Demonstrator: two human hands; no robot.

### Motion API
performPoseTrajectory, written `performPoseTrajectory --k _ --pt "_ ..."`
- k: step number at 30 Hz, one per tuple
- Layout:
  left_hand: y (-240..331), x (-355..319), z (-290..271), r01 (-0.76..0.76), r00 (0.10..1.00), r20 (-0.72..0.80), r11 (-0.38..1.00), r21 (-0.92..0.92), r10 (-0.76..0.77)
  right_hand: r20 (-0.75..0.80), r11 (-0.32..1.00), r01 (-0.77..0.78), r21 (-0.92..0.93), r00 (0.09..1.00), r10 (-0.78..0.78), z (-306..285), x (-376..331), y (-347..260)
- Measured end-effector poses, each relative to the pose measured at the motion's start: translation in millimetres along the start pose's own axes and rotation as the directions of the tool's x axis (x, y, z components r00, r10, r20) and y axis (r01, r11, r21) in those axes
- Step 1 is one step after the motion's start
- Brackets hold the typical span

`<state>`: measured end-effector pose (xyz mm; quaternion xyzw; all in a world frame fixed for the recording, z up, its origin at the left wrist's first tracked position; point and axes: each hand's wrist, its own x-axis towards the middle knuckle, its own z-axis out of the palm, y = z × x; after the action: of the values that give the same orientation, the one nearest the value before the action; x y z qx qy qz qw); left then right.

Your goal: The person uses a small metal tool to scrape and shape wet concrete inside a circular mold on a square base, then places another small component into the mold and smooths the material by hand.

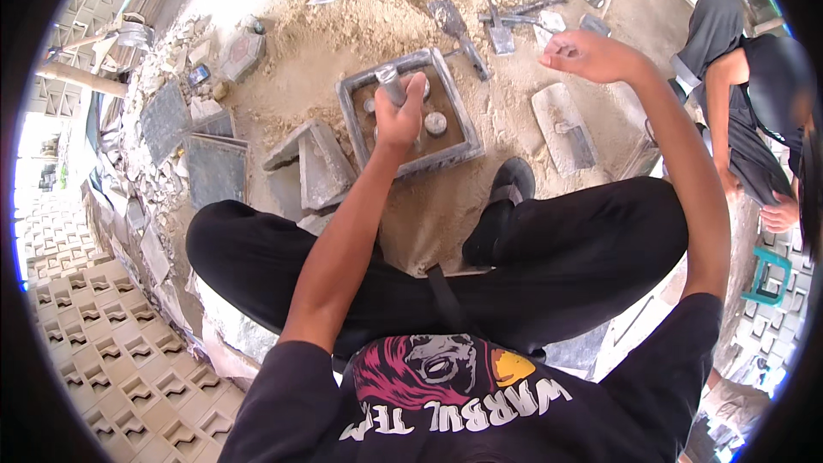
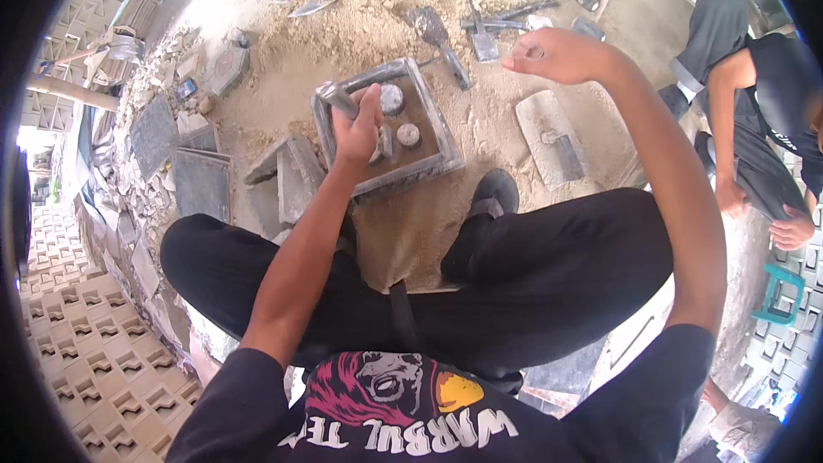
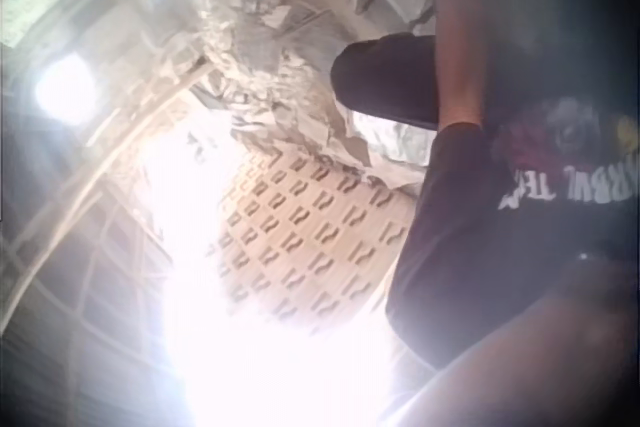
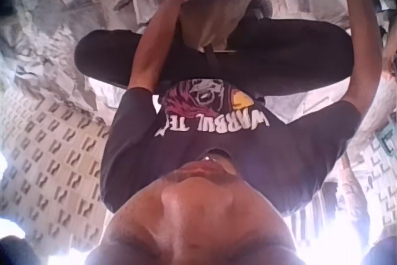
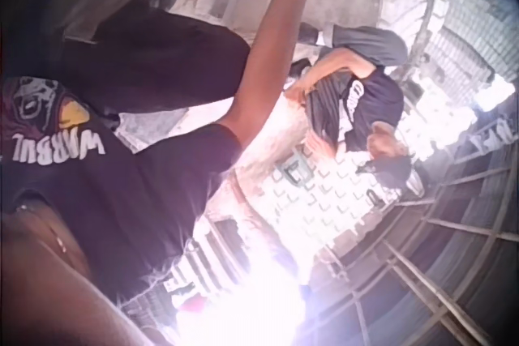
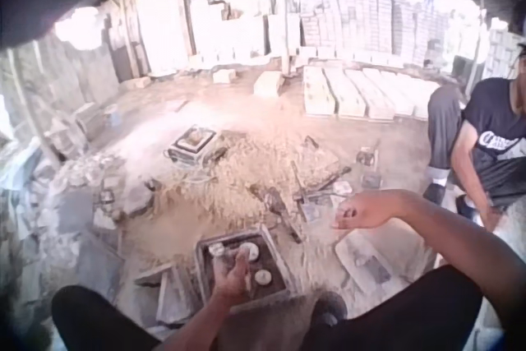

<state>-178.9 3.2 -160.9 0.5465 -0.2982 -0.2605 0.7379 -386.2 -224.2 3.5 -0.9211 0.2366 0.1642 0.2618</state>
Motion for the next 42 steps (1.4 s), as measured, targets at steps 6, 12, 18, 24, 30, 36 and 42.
performPoseTrajectory --k 6,12,18,24,30,36,42 --pt "22 14 -4 0.066 0.998 0.013 0.998 -0.003 -0.066 -0.02 0.999 0.014 -0.041 1.0 -0.015 2 -4 3" --pt "7 50 -27 0.159 0.975 0.16 0.987 -0.034 -0.152 0.003 0.995 -0.04 -0.096 0.999 0.041 3 -3 2" --pt "24 40 9 0.133 0.975 0.18 0.991 -0.013 -0.128 -0.019 0.995 -0.089 -0.048 0.996 0.089 8 -9 16" --pt "18 55 9 0.136 0.922 0.357 0.989 0.062 -0.149 -0.034 0.998 -0.049 -0.041 0.998 0.047 8 -9 27" --pt "15 59 17 0.19 0.956 0.216 0.98 0.056 -0.198 -0.021 0.998 -0.055 -0.029 0.998 0.054 6 -7 30" --pt "1 65 16 0.19 0.956 0.235 0.981 -0.031 -0.178 -0.026 1.0 -0.023 -0.014 0.999 0.023 11 -6 34" --pt "14 66 19 0.105 0.943 0.317 0.994 0.011 -0.103 -0.042 1.0 -0.018 -0.019 0.999 0.017 11 -6 45"
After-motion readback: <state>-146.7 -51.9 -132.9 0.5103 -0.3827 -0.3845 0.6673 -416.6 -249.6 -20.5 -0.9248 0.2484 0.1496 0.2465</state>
